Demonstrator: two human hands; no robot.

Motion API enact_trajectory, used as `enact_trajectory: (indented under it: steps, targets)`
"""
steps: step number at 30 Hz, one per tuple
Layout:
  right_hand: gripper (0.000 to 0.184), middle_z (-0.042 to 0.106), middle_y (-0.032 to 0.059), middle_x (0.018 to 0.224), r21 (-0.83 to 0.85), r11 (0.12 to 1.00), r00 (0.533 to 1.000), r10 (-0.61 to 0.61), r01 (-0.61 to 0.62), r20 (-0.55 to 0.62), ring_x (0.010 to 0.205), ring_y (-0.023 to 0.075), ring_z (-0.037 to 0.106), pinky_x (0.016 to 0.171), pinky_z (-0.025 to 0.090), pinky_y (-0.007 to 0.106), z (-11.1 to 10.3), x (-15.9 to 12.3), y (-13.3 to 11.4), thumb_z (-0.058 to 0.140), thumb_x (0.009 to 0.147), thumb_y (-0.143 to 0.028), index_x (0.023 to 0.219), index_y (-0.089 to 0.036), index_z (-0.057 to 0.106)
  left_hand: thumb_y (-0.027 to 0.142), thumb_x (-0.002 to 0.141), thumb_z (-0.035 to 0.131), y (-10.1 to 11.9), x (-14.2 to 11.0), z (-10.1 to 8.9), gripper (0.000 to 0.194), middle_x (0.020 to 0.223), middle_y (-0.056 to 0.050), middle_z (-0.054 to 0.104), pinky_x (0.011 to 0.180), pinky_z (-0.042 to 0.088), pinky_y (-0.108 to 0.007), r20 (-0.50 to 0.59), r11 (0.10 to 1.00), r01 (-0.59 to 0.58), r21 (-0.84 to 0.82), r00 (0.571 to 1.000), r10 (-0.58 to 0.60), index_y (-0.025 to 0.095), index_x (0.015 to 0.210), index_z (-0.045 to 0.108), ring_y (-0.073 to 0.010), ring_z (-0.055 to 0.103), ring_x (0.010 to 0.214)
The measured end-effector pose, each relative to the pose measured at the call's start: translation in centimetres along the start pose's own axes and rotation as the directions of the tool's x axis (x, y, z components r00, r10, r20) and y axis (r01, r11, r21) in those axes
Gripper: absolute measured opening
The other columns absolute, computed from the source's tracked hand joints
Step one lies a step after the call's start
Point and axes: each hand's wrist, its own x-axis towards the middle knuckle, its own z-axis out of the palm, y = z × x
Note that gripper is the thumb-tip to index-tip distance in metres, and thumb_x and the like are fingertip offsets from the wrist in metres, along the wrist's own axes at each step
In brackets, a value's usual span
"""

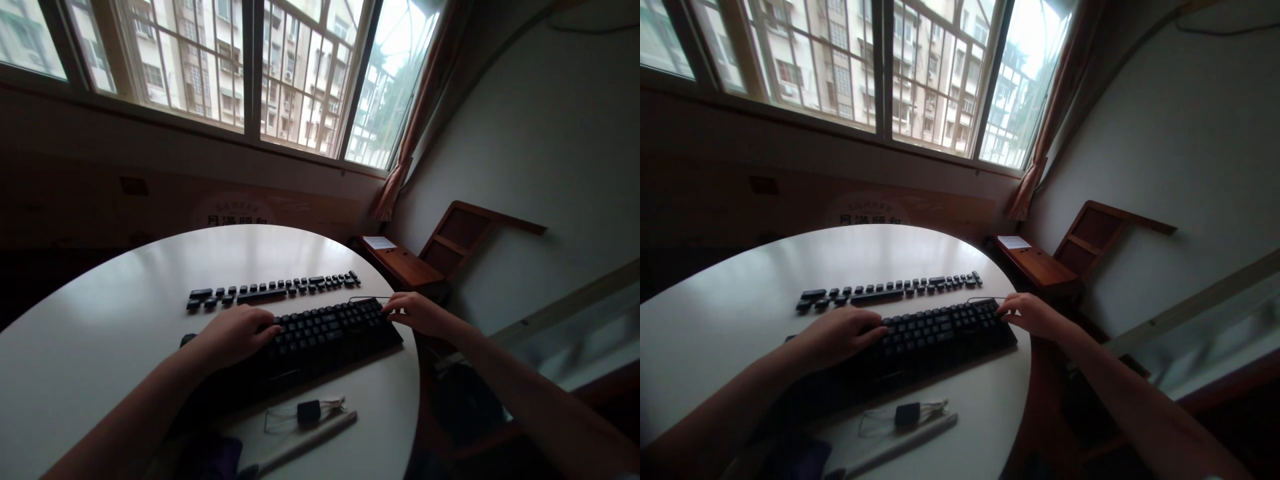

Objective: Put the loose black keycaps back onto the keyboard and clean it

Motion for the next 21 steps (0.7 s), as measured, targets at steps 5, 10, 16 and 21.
enact_trajectory:
  steps: [5, 10, 16, 21]
  targets:
    - [0.020, 0.070, 0.0066, 0.098, 0.032, 0.999, 0.997, 0.036, -0.034, -0.071, 0.078, 0.0136, 0.065, 0.076, 0.053, 0.025, 2.3, -0.3, 1.8, 0.064, 0.089, -0.027, 0.101, -0.019, 0.077, 0.043, 0.090, 0.046, -0.1, 0.1, 0.1, 0.035, 0.072, -0.006, 0.067, 0.060, 0.032, -0.030, -0.027, 1.000, -0.005, -0.022, 1.000, 0.005, 0.022, 0.071, 0.065, -0.0217, 0.060, 0.066]
    - [0.018, 0.070, 0.0050, 0.100, -0.084, 0.996, 0.993, -0.017, 0.008, -0.115, 0.084, 0.0137, 0.067, 0.081, 0.053, 0.024, 3.2, -0.5, 1.8, 0.064, 0.089, -0.023, 0.102, -0.021, 0.077, 0.045, 0.090, 0.047, -0.3, 0.2, 0.2, 0.035, 0.071, -0.005, 0.068, 0.060, 0.033, -0.030, -0.036, 0.999, -0.017, -0.044, 0.999, 0.015, 0.022, 0.070, 0.066, -0.0213, 0.060, 0.065]
    - [0.019, 0.070, 0.0072, 0.106, -0.408, 0.911, 0.978, -0.137, 0.063, -0.155, 0.097, 0.0188, 0.065, 0.087, 0.053, 0.032, 3.5, -0.9, -0.2, 0.061, 0.092, -0.022, 0.103, -0.023, 0.077, 0.045, 0.089, 0.046, -0.5, 0.3, 0.4, 0.035, 0.071, -0.005, 0.068, 0.059, 0.032, -0.030, -0.012, 0.999, -0.008, -0.031, 1.000, 0.008, 0.023, 0.070, 0.066, -0.0219, 0.061, 0.066]
    - [0.032, 0.053, 0.0116, 0.143, -0.543, 0.839, 0.964, -0.147, 0.002, -0.223, 0.131, 0.0308, 0.049, 0.105, 0.045, 0.047, 4.9, -2.5, -1.1, 0.057, 0.095, -0.033, 0.121, -0.021, 0.071, 0.045, 0.089, 0.046, -0.5, 0.2, 0.4, 0.035, 0.072, -0.005, 0.068, 0.060, 0.032, -0.030, -0.009, 0.999, -0.004, -0.036, 1.000, 0.004, 0.023, 0.072, 0.066, -0.0217, 0.061, 0.066]
